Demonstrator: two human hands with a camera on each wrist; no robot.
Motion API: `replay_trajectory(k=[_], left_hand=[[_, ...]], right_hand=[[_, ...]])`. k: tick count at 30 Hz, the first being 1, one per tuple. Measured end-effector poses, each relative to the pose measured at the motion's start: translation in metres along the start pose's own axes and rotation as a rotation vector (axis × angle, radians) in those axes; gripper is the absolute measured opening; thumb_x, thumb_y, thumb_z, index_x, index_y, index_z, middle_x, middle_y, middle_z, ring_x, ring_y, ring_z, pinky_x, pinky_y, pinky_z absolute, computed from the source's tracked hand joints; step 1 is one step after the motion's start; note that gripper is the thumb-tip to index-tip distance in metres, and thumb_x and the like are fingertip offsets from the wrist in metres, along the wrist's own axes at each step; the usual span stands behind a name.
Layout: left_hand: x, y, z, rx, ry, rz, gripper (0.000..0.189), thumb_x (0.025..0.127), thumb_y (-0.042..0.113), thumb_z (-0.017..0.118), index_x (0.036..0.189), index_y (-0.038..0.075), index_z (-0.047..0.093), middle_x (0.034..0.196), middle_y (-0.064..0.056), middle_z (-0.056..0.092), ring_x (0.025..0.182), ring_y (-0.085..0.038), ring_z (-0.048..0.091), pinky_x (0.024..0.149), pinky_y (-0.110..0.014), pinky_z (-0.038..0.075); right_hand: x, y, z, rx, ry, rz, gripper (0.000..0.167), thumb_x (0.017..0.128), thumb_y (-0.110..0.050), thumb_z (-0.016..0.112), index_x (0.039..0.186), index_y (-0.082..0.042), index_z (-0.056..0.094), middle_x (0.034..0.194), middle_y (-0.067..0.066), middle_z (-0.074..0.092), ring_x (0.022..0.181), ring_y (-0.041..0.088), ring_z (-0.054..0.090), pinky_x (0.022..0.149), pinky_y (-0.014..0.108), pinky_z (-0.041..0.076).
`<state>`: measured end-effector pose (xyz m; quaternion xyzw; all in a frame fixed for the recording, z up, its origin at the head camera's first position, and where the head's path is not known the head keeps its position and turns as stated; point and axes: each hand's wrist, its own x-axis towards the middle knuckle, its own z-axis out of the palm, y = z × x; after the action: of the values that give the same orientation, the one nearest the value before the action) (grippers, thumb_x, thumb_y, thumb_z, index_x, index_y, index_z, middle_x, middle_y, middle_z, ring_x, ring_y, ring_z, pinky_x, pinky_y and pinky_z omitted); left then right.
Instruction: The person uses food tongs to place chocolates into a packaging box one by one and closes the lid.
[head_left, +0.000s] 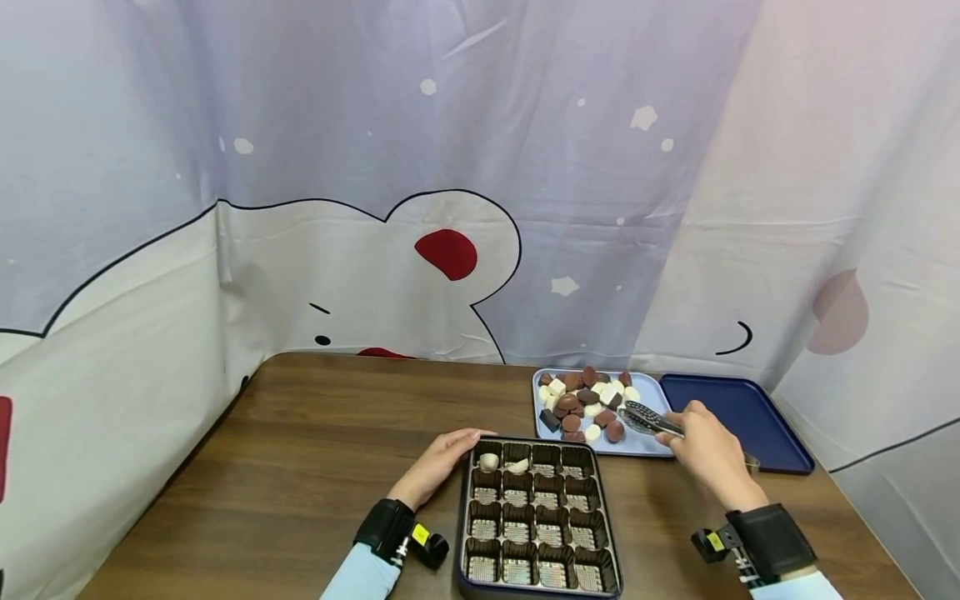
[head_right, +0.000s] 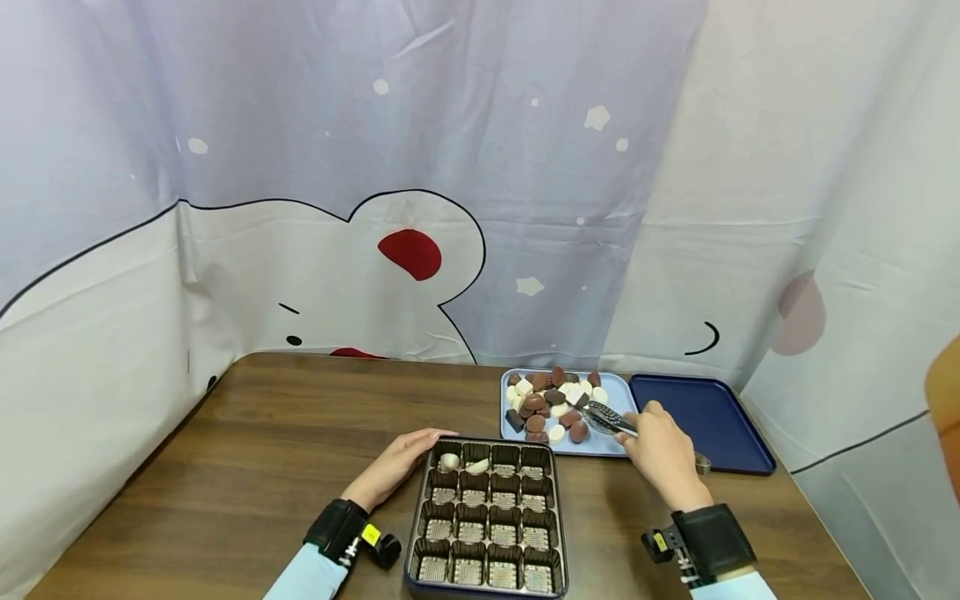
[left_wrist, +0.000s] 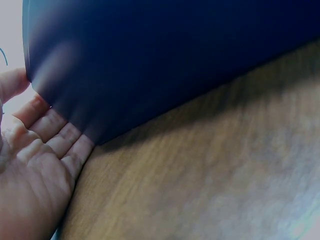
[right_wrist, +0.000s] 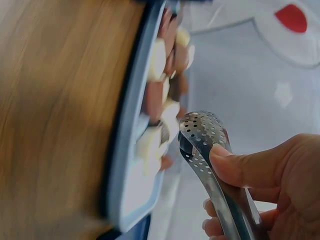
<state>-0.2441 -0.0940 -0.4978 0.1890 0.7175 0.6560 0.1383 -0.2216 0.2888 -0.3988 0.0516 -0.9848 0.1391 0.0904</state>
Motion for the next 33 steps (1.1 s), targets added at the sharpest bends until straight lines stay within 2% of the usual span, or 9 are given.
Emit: replay_trajectory(k=[5, 10, 16, 19, 24, 33], left_hand=[[0.001, -0.001, -0.001, -0.014, -0.011, 0.003, 0.044, 0.101, 0.039, 0.041, 0.131, 0.012, 0.058, 0.132, -0.006, 0.058, 0.125, -0.016, 0.049, 0.109, -0.035, 0.033], [0.000, 0.001, -0.001, -0.040, -0.019, 0.009, 0.044, 0.101, 0.038, 0.041, 0.132, 0.010, 0.057, 0.131, -0.007, 0.059, 0.121, -0.014, 0.052, 0.103, -0.027, 0.037], [0.000, 0.001, 0.000, -0.007, -0.005, 0.009, 0.044, 0.102, 0.038, 0.041, 0.132, 0.011, 0.057, 0.133, -0.008, 0.057, 0.126, -0.018, 0.049, 0.109, -0.035, 0.032], [0.000, 0.001, 0.000, -0.002, 0.003, 0.004, 0.043, 0.102, 0.038, 0.041, 0.131, 0.012, 0.057, 0.133, -0.007, 0.057, 0.127, -0.019, 0.048, 0.110, -0.038, 0.030], [-0.001, 0.001, 0.000, -0.002, 0.007, -0.022, 0.042, 0.101, 0.042, 0.040, 0.130, 0.017, 0.059, 0.130, -0.002, 0.059, 0.123, -0.016, 0.051, 0.109, -0.039, 0.033], [-0.001, 0.001, -0.001, 0.001, 0.001, -0.028, 0.042, 0.101, 0.044, 0.040, 0.129, 0.020, 0.059, 0.129, 0.000, 0.060, 0.122, -0.016, 0.052, 0.107, -0.038, 0.035]], right_hand=[[-0.004, -0.027, -0.002, 0.015, 0.063, -0.111, 0.037, 0.081, -0.018, 0.074, 0.112, 0.001, 0.069, 0.080, 0.006, 0.046, 0.064, 0.015, 0.038, 0.050, 0.027, 0.031], [-0.009, -0.050, -0.003, 0.041, 0.072, -0.169, 0.041, 0.082, -0.020, 0.074, 0.117, -0.001, 0.067, 0.081, 0.001, 0.044, 0.063, 0.012, 0.035, 0.051, 0.025, 0.029], [-0.015, -0.069, 0.001, 0.086, 0.061, -0.237, 0.043, 0.079, -0.022, 0.075, 0.117, -0.002, 0.067, 0.080, -0.004, 0.041, 0.063, 0.008, 0.035, 0.052, 0.022, 0.031], [-0.018, -0.076, 0.005, 0.094, 0.040, -0.261, 0.043, 0.078, -0.022, 0.076, 0.115, -0.002, 0.068, 0.082, -0.005, 0.043, 0.064, 0.005, 0.037, 0.052, 0.020, 0.034], [-0.023, -0.084, 0.012, 0.091, 0.004, -0.285, 0.042, 0.078, -0.020, 0.076, 0.116, -0.003, 0.068, 0.083, -0.007, 0.043, 0.065, 0.004, 0.039, 0.053, 0.020, 0.034], [-0.027, -0.092, 0.017, 0.089, -0.028, -0.293, 0.043, 0.078, -0.023, 0.076, 0.116, -0.004, 0.069, 0.077, -0.005, 0.033, 0.064, 0.006, 0.033, 0.054, 0.020, 0.029]])
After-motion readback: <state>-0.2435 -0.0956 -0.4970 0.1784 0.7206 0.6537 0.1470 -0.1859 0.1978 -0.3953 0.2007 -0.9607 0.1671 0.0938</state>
